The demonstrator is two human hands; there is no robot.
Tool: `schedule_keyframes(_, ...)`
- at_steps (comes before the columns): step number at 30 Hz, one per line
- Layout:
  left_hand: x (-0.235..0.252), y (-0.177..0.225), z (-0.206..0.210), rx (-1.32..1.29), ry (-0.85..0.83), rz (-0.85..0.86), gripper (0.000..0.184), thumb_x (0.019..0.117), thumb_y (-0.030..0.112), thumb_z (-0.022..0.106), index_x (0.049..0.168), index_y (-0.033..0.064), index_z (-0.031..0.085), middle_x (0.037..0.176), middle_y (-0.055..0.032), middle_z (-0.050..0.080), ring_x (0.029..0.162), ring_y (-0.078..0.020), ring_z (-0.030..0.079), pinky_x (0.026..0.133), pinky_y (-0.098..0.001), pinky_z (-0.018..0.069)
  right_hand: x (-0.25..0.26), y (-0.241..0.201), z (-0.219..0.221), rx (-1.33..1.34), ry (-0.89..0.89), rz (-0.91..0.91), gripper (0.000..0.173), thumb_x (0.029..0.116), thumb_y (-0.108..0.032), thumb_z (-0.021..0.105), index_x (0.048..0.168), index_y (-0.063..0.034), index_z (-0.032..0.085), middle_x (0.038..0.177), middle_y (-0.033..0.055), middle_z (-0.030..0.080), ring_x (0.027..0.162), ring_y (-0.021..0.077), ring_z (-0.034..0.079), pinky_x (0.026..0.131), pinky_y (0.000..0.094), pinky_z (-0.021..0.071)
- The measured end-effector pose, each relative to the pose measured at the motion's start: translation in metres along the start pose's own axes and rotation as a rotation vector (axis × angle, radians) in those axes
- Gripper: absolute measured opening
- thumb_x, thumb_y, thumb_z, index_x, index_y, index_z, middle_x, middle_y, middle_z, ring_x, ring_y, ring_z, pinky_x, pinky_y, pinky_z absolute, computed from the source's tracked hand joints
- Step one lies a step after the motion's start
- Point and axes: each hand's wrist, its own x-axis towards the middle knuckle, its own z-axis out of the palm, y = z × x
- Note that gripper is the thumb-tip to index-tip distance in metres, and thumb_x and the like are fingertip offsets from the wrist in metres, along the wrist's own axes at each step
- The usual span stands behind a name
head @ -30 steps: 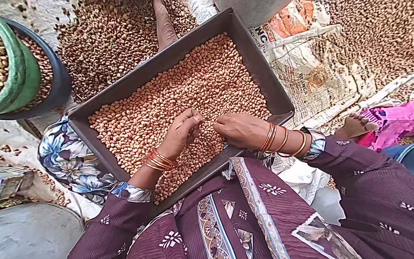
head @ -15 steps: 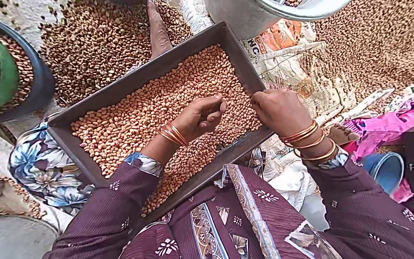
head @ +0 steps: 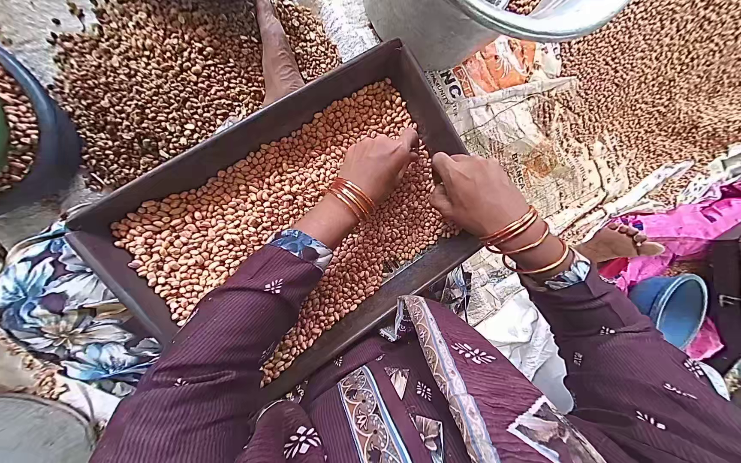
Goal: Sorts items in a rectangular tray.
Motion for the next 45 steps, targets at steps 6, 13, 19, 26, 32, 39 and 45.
schedule_keyframes(6,-0.001,0.016,0.011,0.235,0.035,-0.022,0.034,0.1025,0.002,0.047,0.135,0.0036,0.055,0.084,-0.0201,0.069,0.081,-0.043,0.072,0.062,-0.0528,0.0529,0.029,0.003,0.009,-0.007,0.181,-0.053,0.016,0.0984,-0.003,0.056,0.098,0.0055,0.069,0.093,0.0245,0.068,0.09,0.0437,0.07,0.075,0.0564,0.0541)
schedule_keyframes(13,0.0,0.017,0.014,0.2,0.006,-0.045,0.033,0.1041,0.003,0.044,0.135,-0.0012,0.055,0.088,-0.0209,0.07,0.086,-0.0416,0.072,0.068,-0.0526,0.0541,0.023,-0.008,0.006,0.01,0.113,-0.051,0.008,0.094,0.003,0.061,0.098,0.0087,0.065,0.095,0.0272,0.063,0.089,0.0458,0.067,0.072,0.0575,0.0527)
schedule_keyframes(19,-0.01,0.01,0.0,-0.074,0.017,-0.119,0.032,0.1103,0.021,0.041,0.129,-0.0016,0.054,0.093,-0.0204,0.069,0.091,-0.0399,0.072,0.077,-0.054,0.0554,0.036,-0.005,-0.001,-0.016,0.092,-0.073,0.017,0.0963,-0.006,0.06,0.105,0.0073,0.065,0.098,0.0261,0.065,0.089,0.0448,0.068,0.073,0.058,0.0534)
schedule_keyframes(26,-0.045,-0.001,-0.02,-1.433,0.066,-0.479,0.037,0.1118,0.029,0.028,0.092,0.014,0.054,0.07,0.0021,0.056,0.058,-0.0059,0.053,0.051,-0.021,0.0431,0.017,-0.041,-0.036,0.209,0.325,-0.436,0.016,0.0944,-0.012,0.064,0.106,-0.003,0.069,0.095,0.0151,0.067,0.075,0.0281,0.067,0.064,0.0444,0.0551)
schedule_keyframes(32,-0.108,-0.042,-0.059,-1.703,0.051,-0.528,0.033,0.1104,0.021,0.037,0.083,0.0126,0.054,0.064,0.0037,0.053,0.047,-0.0006,0.044,0.042,-0.0127,0.0343,0.039,-0.05,-0.05,0.198,0.249,-0.406,0.031,0.1002,-0.027,0.066,0.12,-0.0041,0.067,0.109,0.0211,0.068,0.084,0.0389,0.07,0.072,0.0603,0.0555)
schedule_keyframes(39,-0.217,-0.134,-0.197,-1.423,1.099,-0.484,0.032,0.1094,0.016,0.035,0.085,0.0135,0.055,0.069,0.0033,0.056,0.054,-0.0025,0.05,0.052,-0.0138,0.0439,0.065,-0.03,-0.049,0.093,0.068,-0.104,0.049,0.1023,-0.04,0.062,0.127,0.0015,0.062,0.105,0.035,0.065,0.1,0.0602,0.062,0.079,0.0781,0.0439)
schedule_keyframes(45,-0.268,-0.247,-0.231,-0.747,1.203,-0.767,0.011,0.1052,0.007,0.045,0.111,0.001,0.052,0.095,-0.007,0.055,0.087,-0.0124,0.059,0.08,-0.03,0.0531,0.112,-0.042,-0.037,0.024,-0.025,0.049,0.067,0.0991,-0.048,0.065,0.138,0.0051,0.054,0.127,0.0435,0.056,0.116,0.0661,0.055,0.087,0.082,0.0407)
